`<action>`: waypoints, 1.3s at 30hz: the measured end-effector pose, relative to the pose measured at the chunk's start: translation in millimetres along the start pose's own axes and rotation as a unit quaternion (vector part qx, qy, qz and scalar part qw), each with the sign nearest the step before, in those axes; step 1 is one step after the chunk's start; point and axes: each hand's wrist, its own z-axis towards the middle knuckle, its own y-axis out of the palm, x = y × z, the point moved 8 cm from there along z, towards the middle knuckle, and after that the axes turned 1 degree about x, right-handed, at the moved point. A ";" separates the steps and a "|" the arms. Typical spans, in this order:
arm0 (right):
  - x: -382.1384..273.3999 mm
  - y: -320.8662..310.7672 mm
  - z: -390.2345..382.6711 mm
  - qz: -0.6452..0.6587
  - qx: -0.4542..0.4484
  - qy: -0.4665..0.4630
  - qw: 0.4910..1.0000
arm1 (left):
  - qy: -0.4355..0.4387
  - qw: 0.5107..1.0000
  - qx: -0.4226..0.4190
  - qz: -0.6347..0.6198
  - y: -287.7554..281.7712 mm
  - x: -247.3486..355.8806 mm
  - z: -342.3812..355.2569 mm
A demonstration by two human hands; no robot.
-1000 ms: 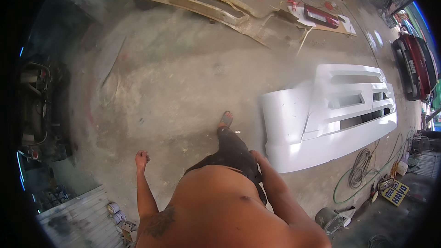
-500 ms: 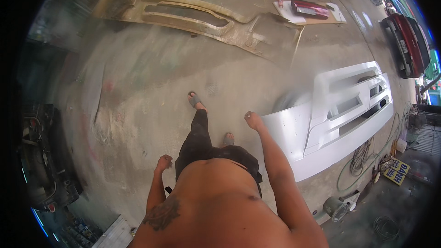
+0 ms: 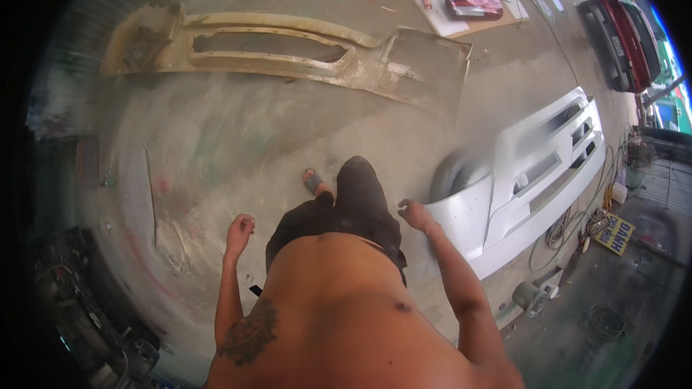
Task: The person removes a mesh grille from a car bumper using scissors, then uses a hammer to tap and adjust the bumper frame. The person handles the bumper, mesh grille, scissors, and hammer in a workshop setting.
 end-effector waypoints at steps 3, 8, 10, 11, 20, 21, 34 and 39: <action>-67.3 -44.9 4.8 -0.006 0.007 -0.025 1.000 | 0.048 0.997 -0.058 0.008 -21.7 106.9 16.5; -158.0 -106.2 -0.5 -0.122 -0.071 -0.062 0.988 | 0.035 0.984 -0.147 0.100 -46.6 223.4 23.1; -178.8 -134.2 6.1 -0.089 -0.077 -0.083 0.990 | 0.009 0.986 -0.156 0.060 -53.4 240.2 26.9; -187.0 -146.6 13.7 -0.093 -0.083 -0.083 0.989 | -0.005 0.986 -0.162 0.028 -60.1 238.0 33.1; -228.4 -233.5 86.7 0.124 -0.333 -0.080 0.931 | -0.073 0.975 -0.174 -0.118 -80.8 270.6 87.6; -232.2 -238.8 88.6 0.146 -0.334 -0.063 0.929 | -0.070 0.971 -0.188 -0.128 -84.2 274.7 93.6; -289.1 -217.0 127.8 0.126 -0.428 -0.054 0.894 | -0.107 0.937 -0.305 -0.133 -153.1 327.5 175.4; -316.2 -215.6 118.4 0.188 -0.449 -0.075 0.870 | -0.175 0.906 -0.346 -0.171 -169.4 297.9 163.3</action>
